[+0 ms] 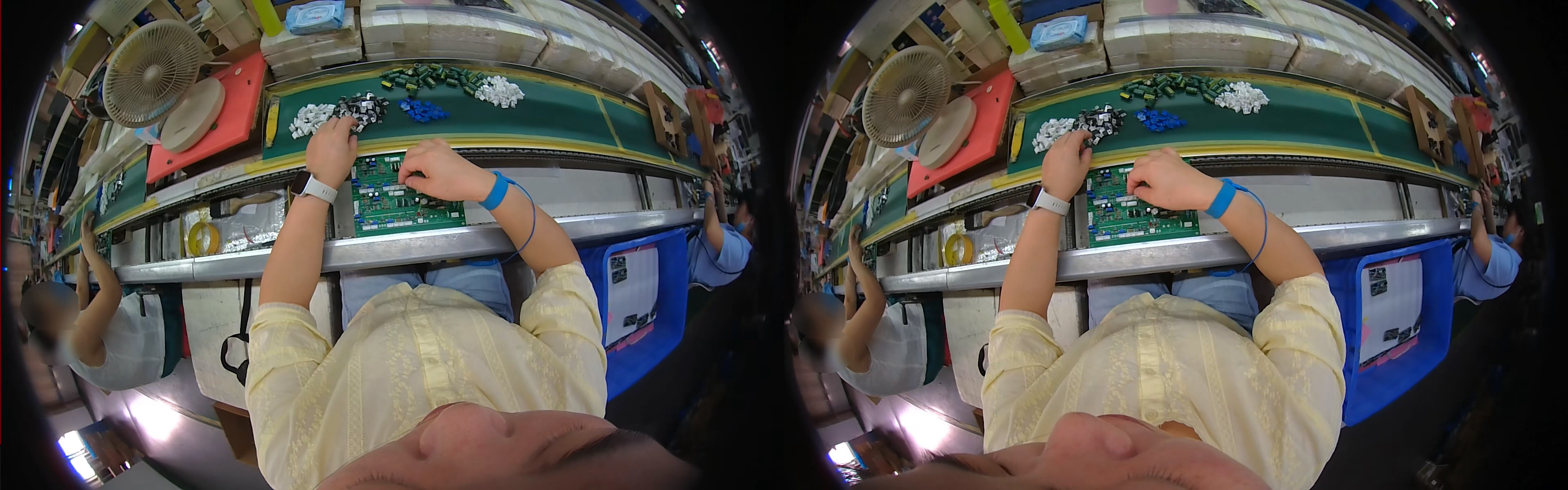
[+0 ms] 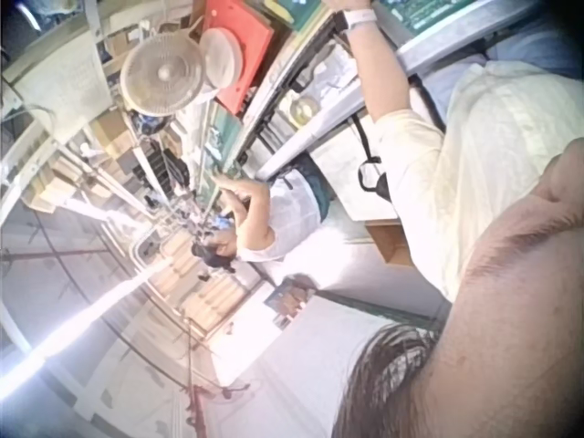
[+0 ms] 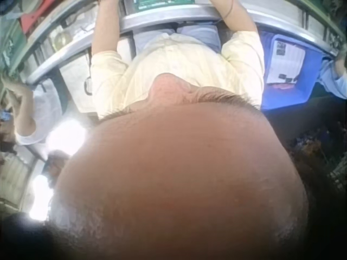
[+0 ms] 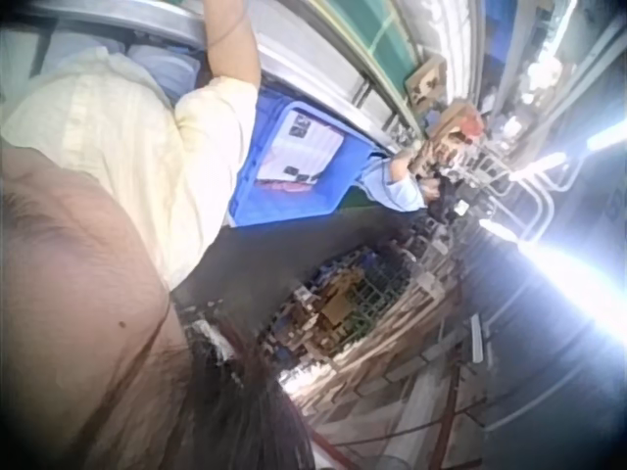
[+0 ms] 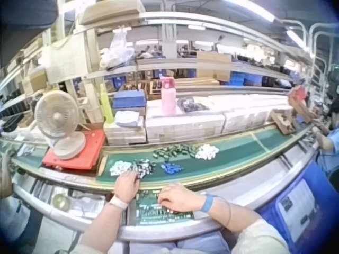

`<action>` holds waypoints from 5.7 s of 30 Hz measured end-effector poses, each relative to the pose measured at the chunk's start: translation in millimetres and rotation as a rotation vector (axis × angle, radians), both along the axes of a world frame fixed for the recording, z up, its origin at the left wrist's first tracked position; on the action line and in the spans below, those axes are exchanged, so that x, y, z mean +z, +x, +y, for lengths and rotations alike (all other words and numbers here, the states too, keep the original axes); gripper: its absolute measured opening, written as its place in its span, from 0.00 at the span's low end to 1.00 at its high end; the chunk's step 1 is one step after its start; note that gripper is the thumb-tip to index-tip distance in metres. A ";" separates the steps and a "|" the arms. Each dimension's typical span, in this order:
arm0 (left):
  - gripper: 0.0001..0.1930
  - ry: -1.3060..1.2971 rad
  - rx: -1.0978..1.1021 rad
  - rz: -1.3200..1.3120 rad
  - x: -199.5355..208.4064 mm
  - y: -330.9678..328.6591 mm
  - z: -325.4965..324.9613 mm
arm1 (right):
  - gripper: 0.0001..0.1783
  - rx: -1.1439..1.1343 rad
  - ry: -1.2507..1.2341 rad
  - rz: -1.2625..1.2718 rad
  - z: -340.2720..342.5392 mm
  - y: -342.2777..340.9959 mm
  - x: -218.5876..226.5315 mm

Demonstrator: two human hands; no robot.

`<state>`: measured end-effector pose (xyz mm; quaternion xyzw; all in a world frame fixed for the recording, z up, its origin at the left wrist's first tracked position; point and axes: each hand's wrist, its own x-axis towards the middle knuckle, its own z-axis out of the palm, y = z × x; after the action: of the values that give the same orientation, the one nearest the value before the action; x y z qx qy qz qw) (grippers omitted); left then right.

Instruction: Manually assemble components onto a printed circuit board on a factory assembly line.

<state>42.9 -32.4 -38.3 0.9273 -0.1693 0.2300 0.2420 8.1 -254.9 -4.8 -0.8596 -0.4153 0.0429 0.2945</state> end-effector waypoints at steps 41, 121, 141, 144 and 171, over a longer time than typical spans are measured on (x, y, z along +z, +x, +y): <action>0.05 0.201 -0.608 0.248 55.9 -65.3 -35.7 | 0.10 -0.094 -0.036 0.055 -9.4 2.1 9.8; 0.11 -0.162 0.082 0.014 2.8 9.3 8.7 | 0.18 -0.837 -0.473 -0.210 -203.0 -129.3 -2.7; 0.10 -0.122 0.091 -0.056 -4.4 7.8 2.7 | 0.11 -0.295 -0.121 -0.458 -81.0 -7.7 -8.0; 0.08 -0.183 0.123 -0.061 -6.7 6.0 0.5 | 0.08 -0.151 -0.005 -0.307 -59.9 -8.4 -20.5; 0.12 -0.324 0.041 0.002 1.9 1.0 -1.7 | 0.22 -0.067 -0.379 0.413 -93.1 9.9 -36.3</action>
<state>43.9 -34.1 -36.4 0.8797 -0.1107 0.2585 0.3836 17.9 -348.0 -41.0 -0.8857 -0.3023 0.2844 0.2083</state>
